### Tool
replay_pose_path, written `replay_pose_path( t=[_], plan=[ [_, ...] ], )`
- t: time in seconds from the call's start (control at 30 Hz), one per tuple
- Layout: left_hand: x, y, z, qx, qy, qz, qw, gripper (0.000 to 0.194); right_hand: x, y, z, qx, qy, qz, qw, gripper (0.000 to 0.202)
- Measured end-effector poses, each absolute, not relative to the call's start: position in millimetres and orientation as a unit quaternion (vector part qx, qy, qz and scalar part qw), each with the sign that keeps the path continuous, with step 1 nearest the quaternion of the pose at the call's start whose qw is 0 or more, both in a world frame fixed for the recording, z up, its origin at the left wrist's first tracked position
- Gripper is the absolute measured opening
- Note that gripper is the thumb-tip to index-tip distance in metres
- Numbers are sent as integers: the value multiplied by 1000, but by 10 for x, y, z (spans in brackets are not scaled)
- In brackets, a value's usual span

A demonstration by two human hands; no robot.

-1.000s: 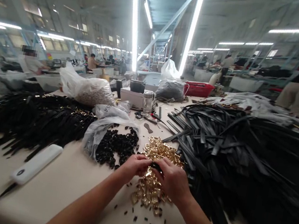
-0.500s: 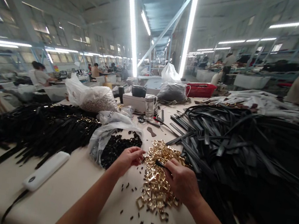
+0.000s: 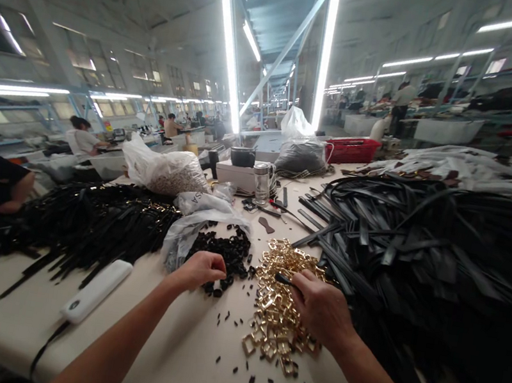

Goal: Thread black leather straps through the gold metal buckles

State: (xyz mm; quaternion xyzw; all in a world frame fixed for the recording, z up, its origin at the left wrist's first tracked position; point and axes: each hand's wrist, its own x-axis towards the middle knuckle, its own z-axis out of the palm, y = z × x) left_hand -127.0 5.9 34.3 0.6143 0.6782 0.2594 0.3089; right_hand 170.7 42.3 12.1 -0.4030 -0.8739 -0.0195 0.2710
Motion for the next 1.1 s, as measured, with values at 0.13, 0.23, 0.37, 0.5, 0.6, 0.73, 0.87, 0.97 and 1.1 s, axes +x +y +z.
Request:
replay_pose_path(
  t=[0.13, 0.23, 0.37, 0.5, 0.6, 0.73, 0.87, 0.97, 1.1],
  plan=[
    [-1125, 59, 250, 660, 657, 234, 279, 16, 1804, 488, 172, -441, -851, -48, 281, 22],
    [-935, 75, 190, 691, 620, 226, 295, 15, 1862, 538, 181, -465, -837, -56, 283, 19],
    [-630, 88, 124, 724, 600, 220, 261, 22, 1864, 562, 150, -468, -837, -46, 279, 18],
    [-384, 153, 44, 740, 607, 195, 214, 24, 1833, 543, 131, -466, -840, -38, 276, 19],
    [-263, 213, -30, 742, 607, 193, 210, 10, 1817, 525, 128, -463, -844, -32, 270, 17],
    [-192, 246, -95, 728, 601, 217, 249, 6, 1808, 515, 120, -465, -845, -23, 263, 15],
    [-196, 245, -86, 595, 594, 341, 420, 13, 1800, 507, 123, -466, -843, -13, 269, 17],
    [-215, 226, -43, 466, 564, 443, 518, 28, 1777, 482, 139, -457, -844, 10, 280, 16],
    [-240, 192, 0, 352, 507, 535, 576, 35, 1724, 421, 156, -446, -843, 37, 298, 16]
  ],
)
